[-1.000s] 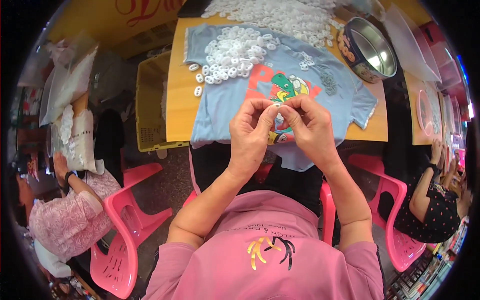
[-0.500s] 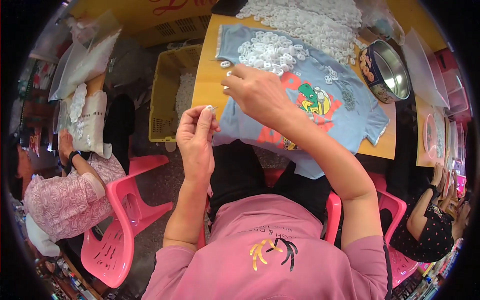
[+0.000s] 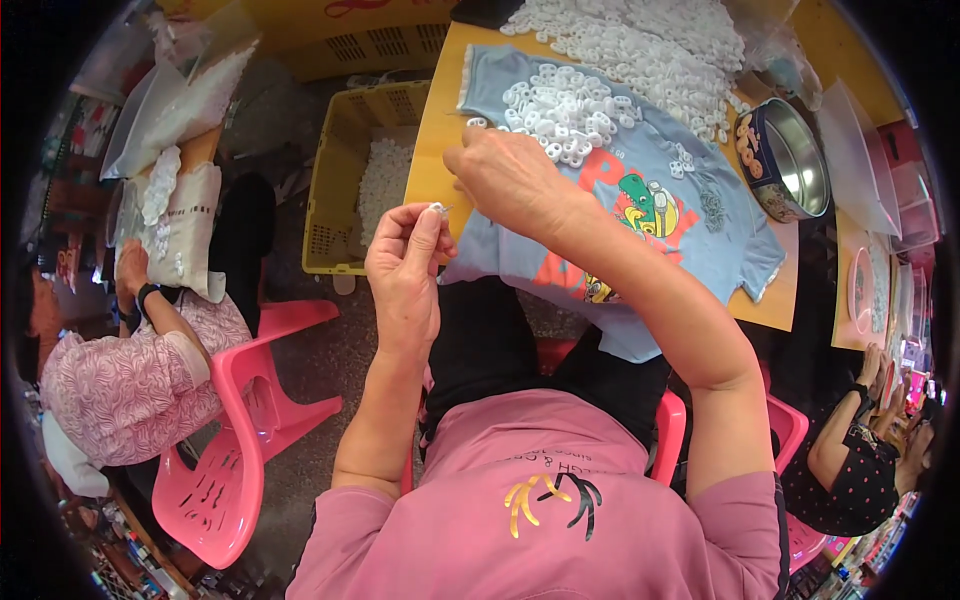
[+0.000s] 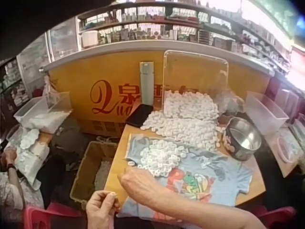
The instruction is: Assembling small plastic rings and metal components onto a t-shirt manually.
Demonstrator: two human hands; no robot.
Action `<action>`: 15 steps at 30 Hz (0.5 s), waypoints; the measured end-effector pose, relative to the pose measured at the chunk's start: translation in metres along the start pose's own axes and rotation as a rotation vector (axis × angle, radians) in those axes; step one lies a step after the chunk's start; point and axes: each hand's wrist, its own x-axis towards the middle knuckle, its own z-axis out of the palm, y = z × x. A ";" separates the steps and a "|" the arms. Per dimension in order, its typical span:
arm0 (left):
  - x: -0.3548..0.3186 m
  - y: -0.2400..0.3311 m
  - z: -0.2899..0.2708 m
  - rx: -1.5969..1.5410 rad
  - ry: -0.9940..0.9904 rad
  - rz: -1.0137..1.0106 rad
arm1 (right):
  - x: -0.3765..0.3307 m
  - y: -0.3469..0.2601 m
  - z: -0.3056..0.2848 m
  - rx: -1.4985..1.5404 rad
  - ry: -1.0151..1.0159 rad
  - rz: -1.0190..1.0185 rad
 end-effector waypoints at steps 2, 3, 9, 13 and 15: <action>0.001 0.000 0.000 -0.004 -0.006 0.007 | 0.000 0.003 -0.005 0.036 0.014 -0.004; 0.001 0.000 -0.001 -0.002 -0.003 0.008 | 0.000 0.005 -0.008 0.016 0.053 -0.023; 0.001 0.001 -0.003 -0.006 -0.003 0.019 | -0.002 0.011 -0.005 -0.128 0.073 -0.126; 0.001 -0.001 -0.002 0.001 -0.014 0.004 | -0.001 0.011 -0.001 -0.118 0.055 -0.161; 0.001 -0.001 -0.003 0.005 -0.013 -0.006 | -0.001 0.011 -0.001 -0.097 0.062 -0.171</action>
